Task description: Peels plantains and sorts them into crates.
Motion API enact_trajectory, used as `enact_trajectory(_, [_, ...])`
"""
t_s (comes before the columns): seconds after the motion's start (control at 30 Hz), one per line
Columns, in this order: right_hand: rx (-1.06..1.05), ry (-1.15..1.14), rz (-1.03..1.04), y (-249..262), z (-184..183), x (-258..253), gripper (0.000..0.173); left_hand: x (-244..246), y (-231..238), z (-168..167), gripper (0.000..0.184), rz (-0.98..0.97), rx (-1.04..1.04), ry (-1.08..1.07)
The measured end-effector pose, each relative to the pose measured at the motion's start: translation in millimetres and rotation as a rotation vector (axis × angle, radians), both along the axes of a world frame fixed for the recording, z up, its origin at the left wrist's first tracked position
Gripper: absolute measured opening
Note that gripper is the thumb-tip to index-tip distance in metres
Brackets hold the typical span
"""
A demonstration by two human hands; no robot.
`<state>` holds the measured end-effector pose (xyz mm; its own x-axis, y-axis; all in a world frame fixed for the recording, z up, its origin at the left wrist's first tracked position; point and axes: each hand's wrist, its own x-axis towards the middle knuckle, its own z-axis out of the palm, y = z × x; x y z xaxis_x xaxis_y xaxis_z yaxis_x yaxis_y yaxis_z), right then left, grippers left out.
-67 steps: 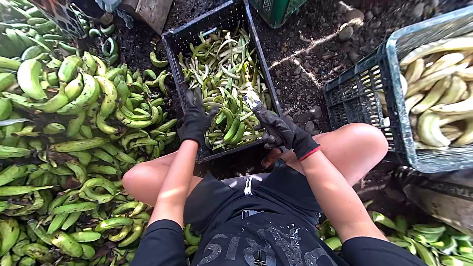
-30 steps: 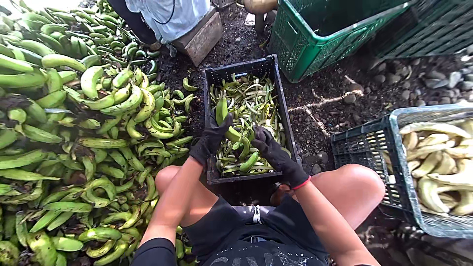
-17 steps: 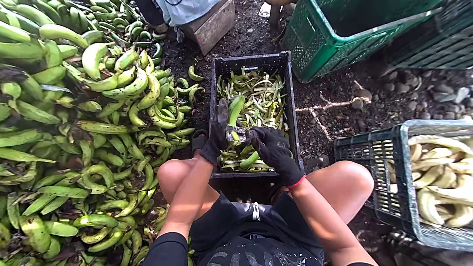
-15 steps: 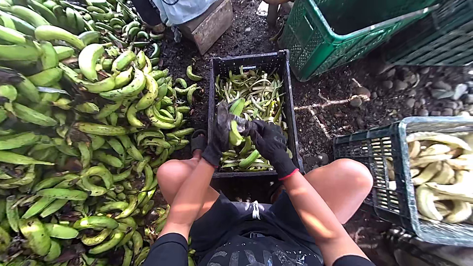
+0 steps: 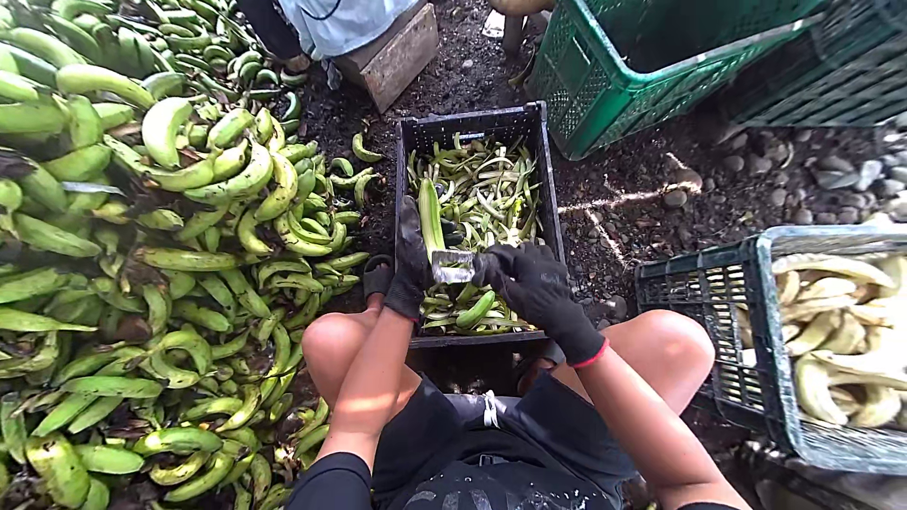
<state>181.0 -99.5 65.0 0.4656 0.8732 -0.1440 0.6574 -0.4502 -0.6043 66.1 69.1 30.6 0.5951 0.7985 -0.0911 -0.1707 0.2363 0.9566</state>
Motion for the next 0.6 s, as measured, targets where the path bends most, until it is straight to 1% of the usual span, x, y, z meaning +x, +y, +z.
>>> enact_trajectory(0.07, [-0.082, 0.006, -0.065, 5.5, -7.2, 0.6, 0.049, 5.6, -2.4, 0.5, 0.059, -0.022, 0.055, 0.075])
enact_trajectory(0.1, [-0.089, -0.003, -0.128, 14.4, -13.0, 6.0, 0.053, 3.7, -7.5, 0.5, 0.061, -0.056, 0.041, 0.115])
enact_trajectory(0.17, [-0.068, -0.041, -0.275, 34.9, -16.1, 21.8, 0.061, 2.0, -22.1, 5.6, 0.059, -0.106, -0.085, 0.17])
enact_trajectory(0.23, [-0.015, 0.025, -0.387, 48.2, -5.3, 37.0, 0.064, -10.2, -30.2, 9.6, 0.06, -0.208, -0.131, 0.208])
enact_trajectory(0.27, [0.033, 0.06, -0.413, 50.6, 0.1, 42.9, 0.066, -11.9, -31.4, 11.6, 0.063, -0.219, -0.149, 0.189])
enact_trajectory(0.33, [0.089, 0.101, -0.375, 48.0, 8.0, 45.2, 0.068, -12.2, -24.7, 12.3, 0.067, -0.205, -0.151, 0.084])
enact_trajectory(0.4, [0.098, 0.112, -0.277, 39.7, 5.2, 34.5, 0.066, -12.1, -17.1, 8.3, 0.062, -0.123, -0.045, 0.017])
enact_trajectory(0.43, [0.091, 0.11, -0.246, 33.5, 0.4, 25.0, 0.065, -10.7, -16.1, 5.0, 0.056, -0.039, 0.053, 0.028])
enact_trajectory(0.47, [0.089, 0.113, -0.224, 24.6, -4.1, 12.4, 0.063, -12.0, -14.1, -2.0, 0.051, 0.011, 0.194, 0.058])
enact_trajectory(0.5, [0.082, 0.105, -0.203, 13.2, -7.7, -2.4, 0.062, -13.2, -11.8, -10.2, 0.049, 0.066, 0.316, 0.089])
enact_trajectory(0.53, [0.067, 0.077, -0.195, 7.3, -11.7, -14.6, 0.059, -11.8, -8.8, -17.1, 0.05, 0.151, 0.388, 0.139])
enact_trajectory(0.57, [0.048, 0.054, -0.191, 4.5, -16.9, -24.3, 0.054, -5.4, -5.3, -19.9, 0.049, 0.273, 0.379, 0.156])
enact_trajectory(0.6, [0.025, 0.054, -0.19, 2.6, -21.6, -31.2, 0.054, 1.8, 1.6, -20.8, 0.051, 0.351, 0.347, 0.131])
